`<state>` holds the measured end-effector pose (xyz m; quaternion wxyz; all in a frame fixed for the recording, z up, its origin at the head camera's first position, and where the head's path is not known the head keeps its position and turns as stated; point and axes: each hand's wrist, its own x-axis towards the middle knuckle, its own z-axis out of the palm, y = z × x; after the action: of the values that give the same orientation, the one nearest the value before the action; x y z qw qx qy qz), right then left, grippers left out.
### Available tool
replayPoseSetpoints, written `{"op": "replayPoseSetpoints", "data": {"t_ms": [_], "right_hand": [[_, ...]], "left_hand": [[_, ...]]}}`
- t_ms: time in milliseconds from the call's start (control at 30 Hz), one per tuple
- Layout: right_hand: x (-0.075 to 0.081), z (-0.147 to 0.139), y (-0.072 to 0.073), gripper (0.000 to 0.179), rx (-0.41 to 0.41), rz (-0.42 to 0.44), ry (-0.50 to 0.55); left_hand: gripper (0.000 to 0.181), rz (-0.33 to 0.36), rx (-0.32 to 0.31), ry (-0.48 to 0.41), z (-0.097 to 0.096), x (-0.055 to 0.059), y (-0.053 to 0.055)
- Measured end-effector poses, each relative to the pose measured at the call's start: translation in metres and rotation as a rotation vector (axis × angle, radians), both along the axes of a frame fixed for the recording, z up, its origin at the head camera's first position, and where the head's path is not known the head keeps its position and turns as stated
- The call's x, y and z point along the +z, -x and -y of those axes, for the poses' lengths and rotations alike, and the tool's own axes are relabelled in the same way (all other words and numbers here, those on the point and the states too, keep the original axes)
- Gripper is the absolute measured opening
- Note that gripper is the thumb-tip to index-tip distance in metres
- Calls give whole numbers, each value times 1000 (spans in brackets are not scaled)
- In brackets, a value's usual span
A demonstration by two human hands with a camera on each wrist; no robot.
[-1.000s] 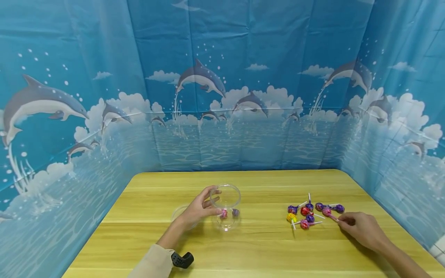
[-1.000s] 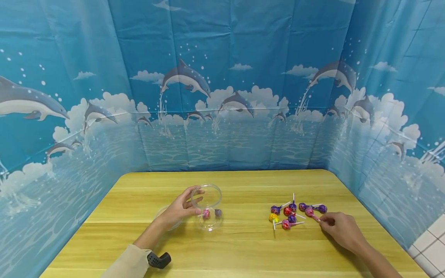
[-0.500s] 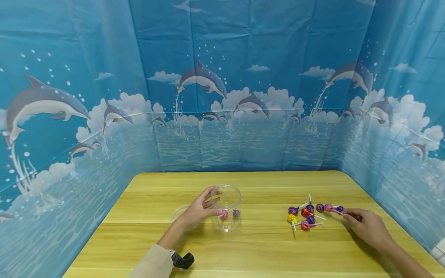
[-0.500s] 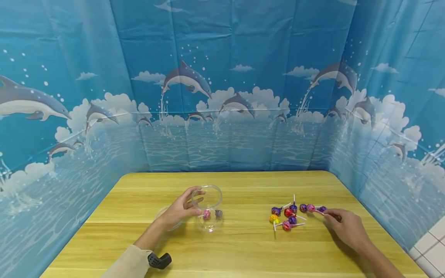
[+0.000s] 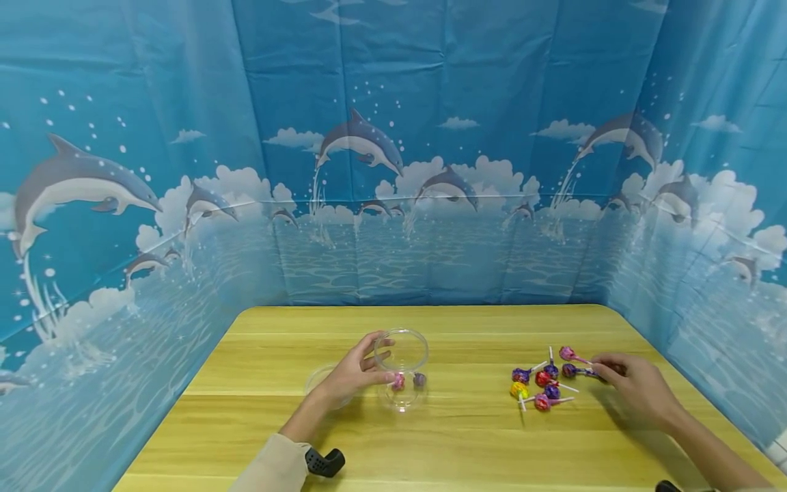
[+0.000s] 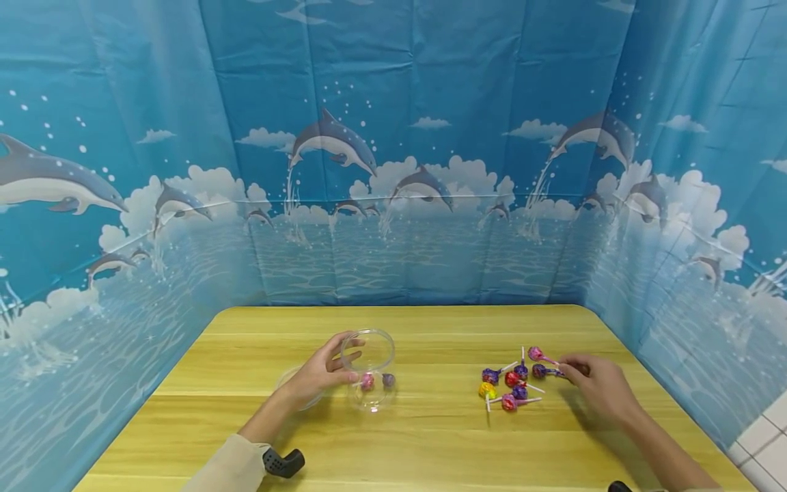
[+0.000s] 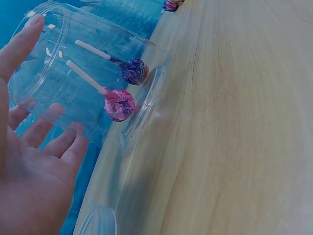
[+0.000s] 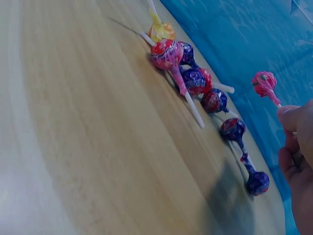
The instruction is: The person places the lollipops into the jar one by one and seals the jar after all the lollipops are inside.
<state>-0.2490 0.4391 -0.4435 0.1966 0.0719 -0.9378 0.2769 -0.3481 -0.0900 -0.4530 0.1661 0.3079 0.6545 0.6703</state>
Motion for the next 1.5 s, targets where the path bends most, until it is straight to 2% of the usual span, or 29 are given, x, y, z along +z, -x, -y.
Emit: {"op": "replayPoseSetpoints", "data": {"t_ms": [200,433,667,900,1500], "right_hand": [[11,18,10,22,39,-1,29],[21,43,25,18,76,-35,26],[35,69,40,22,133,17,46],[47,95,52,19,224,15,86],[62,143,68,18,349,27,116]], "left_hand": [[84,1,9,3,0,1,-1],[86,6,6,-13,0,0,-1],[83,1,10,-5,0,-1,0],[83,-1,-3,-10,-1,-1,1],[82,17,-1,-12,0,-1,-1]]}}
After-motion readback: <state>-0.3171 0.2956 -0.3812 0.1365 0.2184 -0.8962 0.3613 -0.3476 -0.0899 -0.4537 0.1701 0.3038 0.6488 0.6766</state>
